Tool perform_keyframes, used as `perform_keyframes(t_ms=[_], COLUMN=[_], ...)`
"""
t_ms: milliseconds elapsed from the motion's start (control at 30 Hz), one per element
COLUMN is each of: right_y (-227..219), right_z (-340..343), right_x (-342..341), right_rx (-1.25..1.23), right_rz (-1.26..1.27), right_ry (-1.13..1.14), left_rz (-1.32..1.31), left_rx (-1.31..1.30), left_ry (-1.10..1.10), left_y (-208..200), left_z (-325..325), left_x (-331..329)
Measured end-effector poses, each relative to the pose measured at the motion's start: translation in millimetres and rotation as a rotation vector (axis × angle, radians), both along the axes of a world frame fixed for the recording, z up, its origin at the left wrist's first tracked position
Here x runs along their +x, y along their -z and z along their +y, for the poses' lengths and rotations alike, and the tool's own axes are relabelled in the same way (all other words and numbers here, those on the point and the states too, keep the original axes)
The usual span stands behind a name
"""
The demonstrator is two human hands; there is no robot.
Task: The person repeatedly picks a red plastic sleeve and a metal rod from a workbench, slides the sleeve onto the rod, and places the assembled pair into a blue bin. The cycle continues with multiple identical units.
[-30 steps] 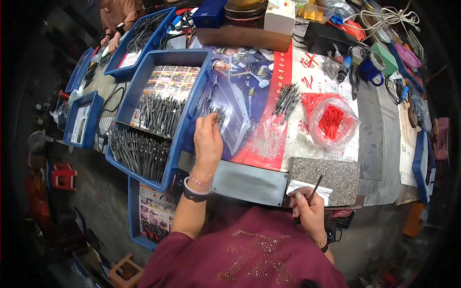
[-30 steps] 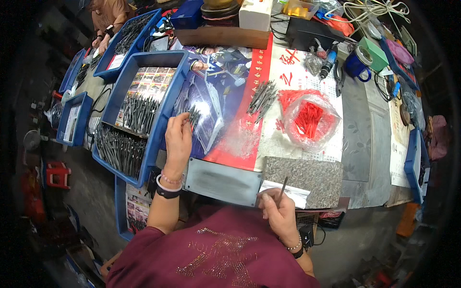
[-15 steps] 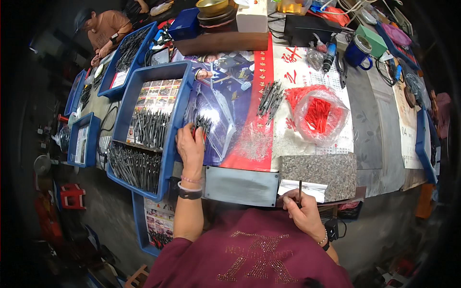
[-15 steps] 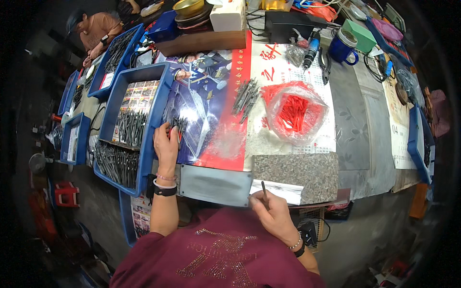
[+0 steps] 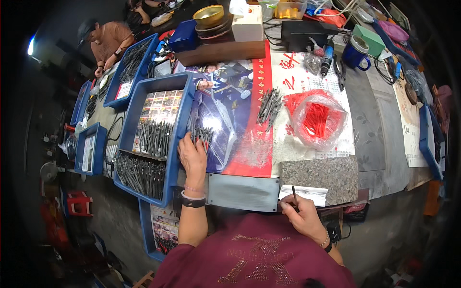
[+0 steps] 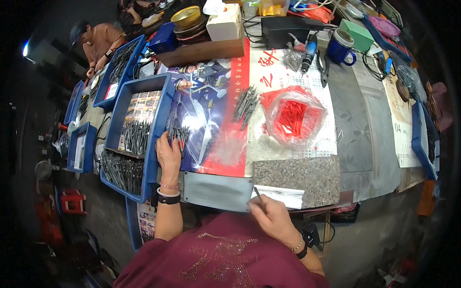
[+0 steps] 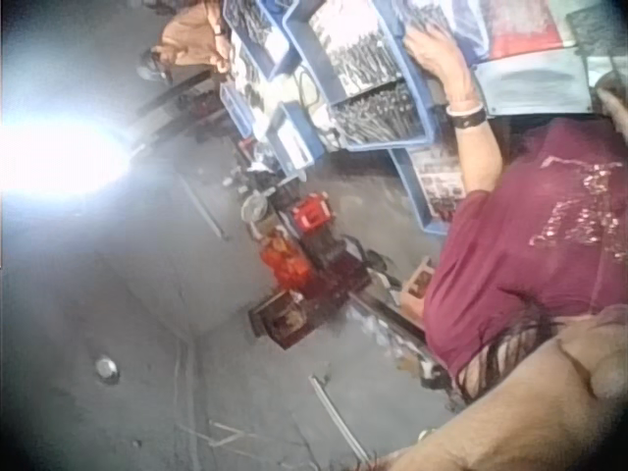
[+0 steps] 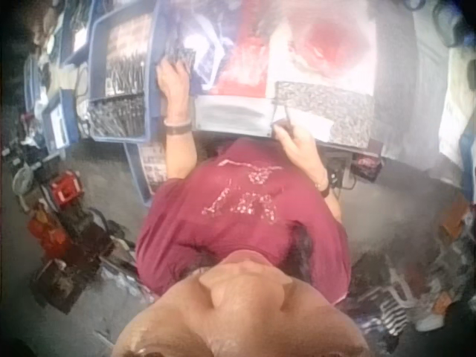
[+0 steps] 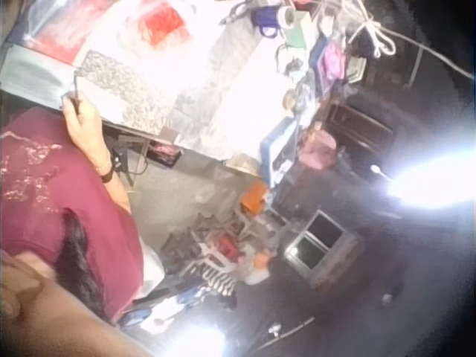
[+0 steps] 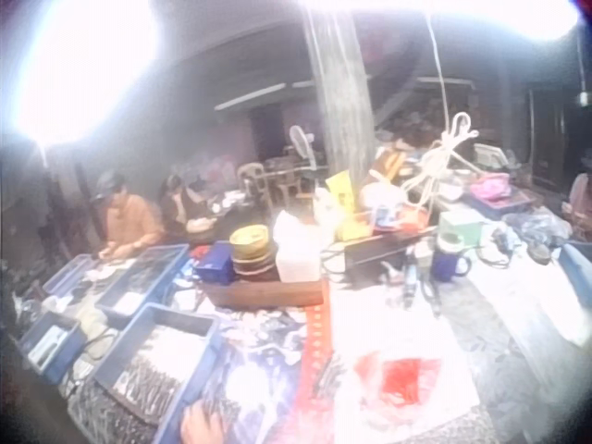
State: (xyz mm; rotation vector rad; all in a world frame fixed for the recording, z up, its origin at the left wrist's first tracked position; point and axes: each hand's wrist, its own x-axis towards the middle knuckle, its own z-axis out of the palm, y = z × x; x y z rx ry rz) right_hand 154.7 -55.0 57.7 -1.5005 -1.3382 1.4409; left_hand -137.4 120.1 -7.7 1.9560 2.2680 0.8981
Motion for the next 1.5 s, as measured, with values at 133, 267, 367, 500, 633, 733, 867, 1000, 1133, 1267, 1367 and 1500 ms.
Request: perform_keyframes(t_ms=[133, 267, 367, 500, 633, 733, 867, 1000, 1133, 1267, 1367, 1500], right_y=[0.7, 5.2, 9.4, 18.3, 25.7, 30.7, 32.7, 32.9, 35.8, 40.8, 44.3, 44.1], right_z=[-0.7, -4.0, -8.4, -13.3, -24.6, -28.9, -27.4, -27.0, -31.8, -37.3, -39.8, -41.6], right_x=[0.4, 1.3, 3.3, 5.1, 9.4, 8.6, 6.8, 4.1, 1.2, -3.6, -6.7, -8.2], right_rx=[0.009, 0.057, 0.150, 0.315, 0.310, 0.304, 0.361, 0.390, 0.437, 0.449, 0.470, 0.496], right_rz=[-0.040, -0.083, -0.084, -0.121, -0.086, -0.007, -0.006, -0.021, -0.074, -0.074, -0.077, -0.126], right_ry=[-0.019, -0.072, -0.077, 0.013, 0.131, 0.183, 0.187, 0.165, 0.151, 0.197, 0.208, 0.175], left_rz=[-0.048, -0.509, -0.369, -0.305, -0.220, -0.146, -0.145, -0.234, -0.188, -0.052, -0.087, -0.179], left_rx=[0.118, -0.147, -0.044, -0.227, -0.274, -0.237, -0.295, -0.238, -0.234, -0.226, -0.111, 0.073], left_ry=[0.181, 0.508, 0.522, 0.574, 0.578, 0.582, 0.589, 0.658, 0.664, 0.661, 0.601, 0.557], left_y=[-21.5, -31.3, -20.3, 14.6, 44.0, 61.8, 68.3, 70.3, 62.0, 50.5, 37.4, 0.1], left_z=[-2.4, 9.5, 35.6, 104.0, 142.9, 161.5, 179.4, 177.9, 172.2, 162.5, 143.8, 98.8], left_x=[32.7, 88.0, 117.5, 136.1, 128.8, 122.3, 115.6, 112.1, 112.1, 112.4, 110.8, 98.5])
